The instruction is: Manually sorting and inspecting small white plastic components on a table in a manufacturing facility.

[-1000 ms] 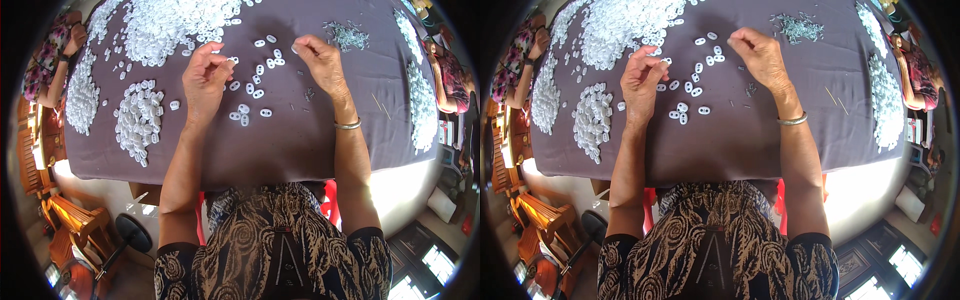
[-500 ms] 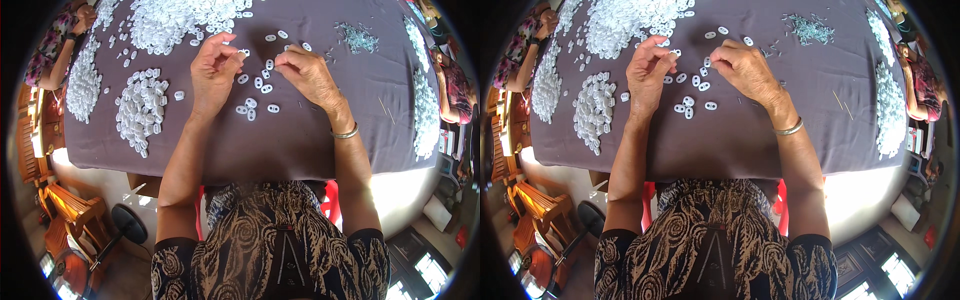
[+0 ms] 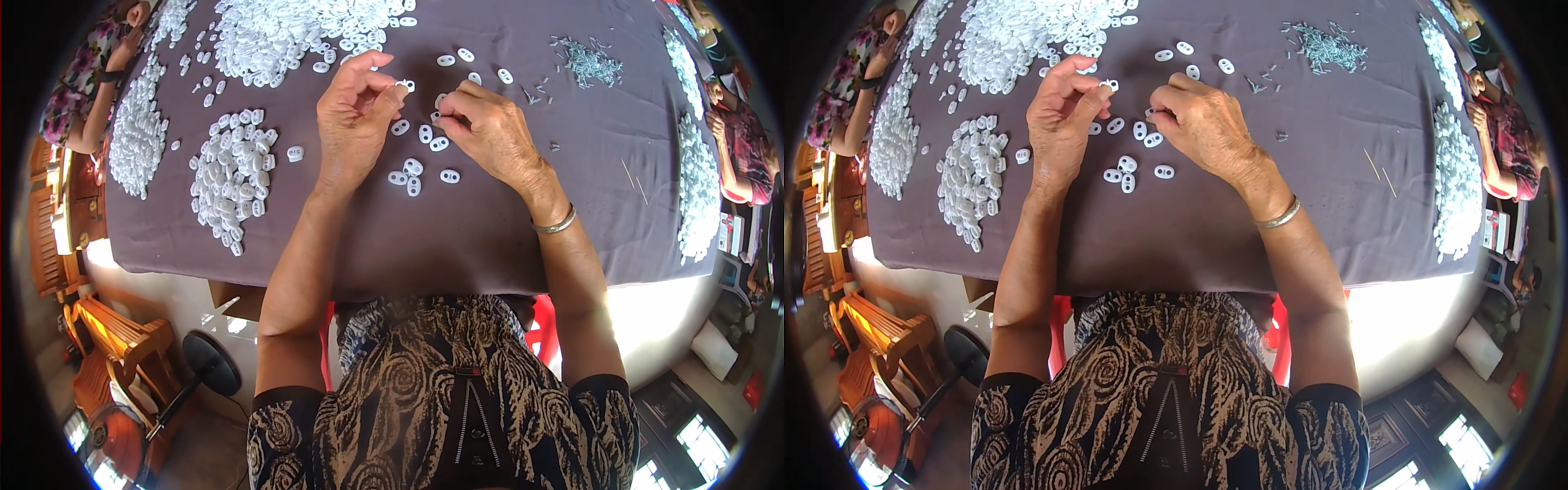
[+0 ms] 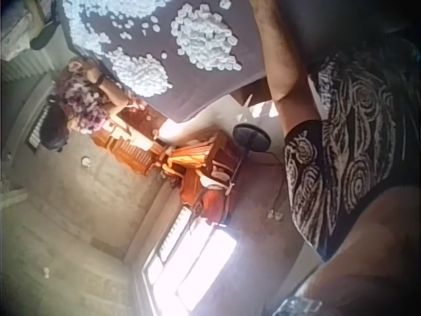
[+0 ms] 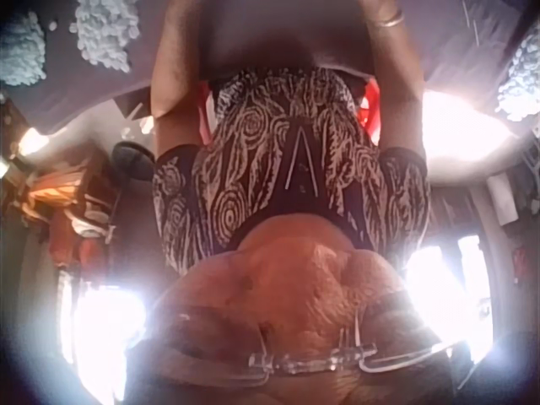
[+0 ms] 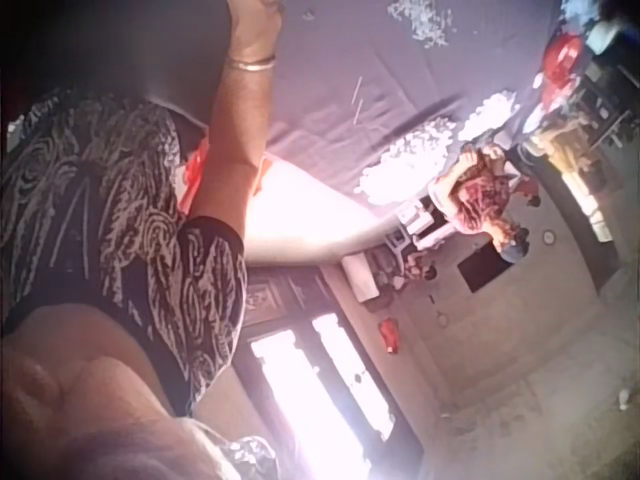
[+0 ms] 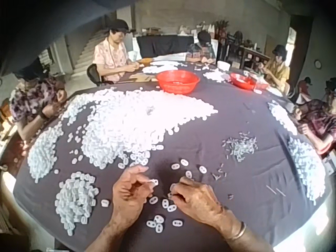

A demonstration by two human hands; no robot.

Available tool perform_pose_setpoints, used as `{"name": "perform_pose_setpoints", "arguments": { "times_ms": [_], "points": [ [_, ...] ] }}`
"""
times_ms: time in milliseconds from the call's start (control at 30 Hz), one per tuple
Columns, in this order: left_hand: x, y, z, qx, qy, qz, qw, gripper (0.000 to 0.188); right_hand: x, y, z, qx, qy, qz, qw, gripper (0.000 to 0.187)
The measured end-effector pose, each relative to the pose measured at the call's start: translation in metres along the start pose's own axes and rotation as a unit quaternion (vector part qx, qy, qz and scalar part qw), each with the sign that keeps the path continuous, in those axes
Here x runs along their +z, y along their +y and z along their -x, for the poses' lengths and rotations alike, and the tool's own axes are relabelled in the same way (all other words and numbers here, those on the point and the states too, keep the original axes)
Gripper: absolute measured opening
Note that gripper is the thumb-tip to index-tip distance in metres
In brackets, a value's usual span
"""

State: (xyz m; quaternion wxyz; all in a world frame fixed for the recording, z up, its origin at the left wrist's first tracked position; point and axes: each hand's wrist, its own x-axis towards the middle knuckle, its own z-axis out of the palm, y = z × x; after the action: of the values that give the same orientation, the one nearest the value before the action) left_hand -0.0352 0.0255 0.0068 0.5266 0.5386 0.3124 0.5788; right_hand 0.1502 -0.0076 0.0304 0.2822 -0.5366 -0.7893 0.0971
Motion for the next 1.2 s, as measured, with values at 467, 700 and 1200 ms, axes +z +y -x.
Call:
{"name": "perform_pose_setpoints", "arguments": {
  "times_ms": [467, 700, 1200],
  "points": [
    [0.000, 0.000, 0.001, -0.004, -0.003, 0.002, 1.000, 0.032, -0.025, 0.029, -0.010, 0.072, 0.180, -0.015, 0.981, 0.006],
    [0.002, 0.000, 0.002, -0.003, -0.015, -0.011, 1.000, 0.031, -0.066, 0.048, -0.002, 0.172, 0.005, -0.090, 0.981, 0.006],
    [0.003, 0.001, 0.002, -0.008, -0.032, -0.031, 0.999, 0.029, -0.064, 0.048, 0.002, 0.132, -0.118, -0.006, 0.984, 0.011]
  ]
}}
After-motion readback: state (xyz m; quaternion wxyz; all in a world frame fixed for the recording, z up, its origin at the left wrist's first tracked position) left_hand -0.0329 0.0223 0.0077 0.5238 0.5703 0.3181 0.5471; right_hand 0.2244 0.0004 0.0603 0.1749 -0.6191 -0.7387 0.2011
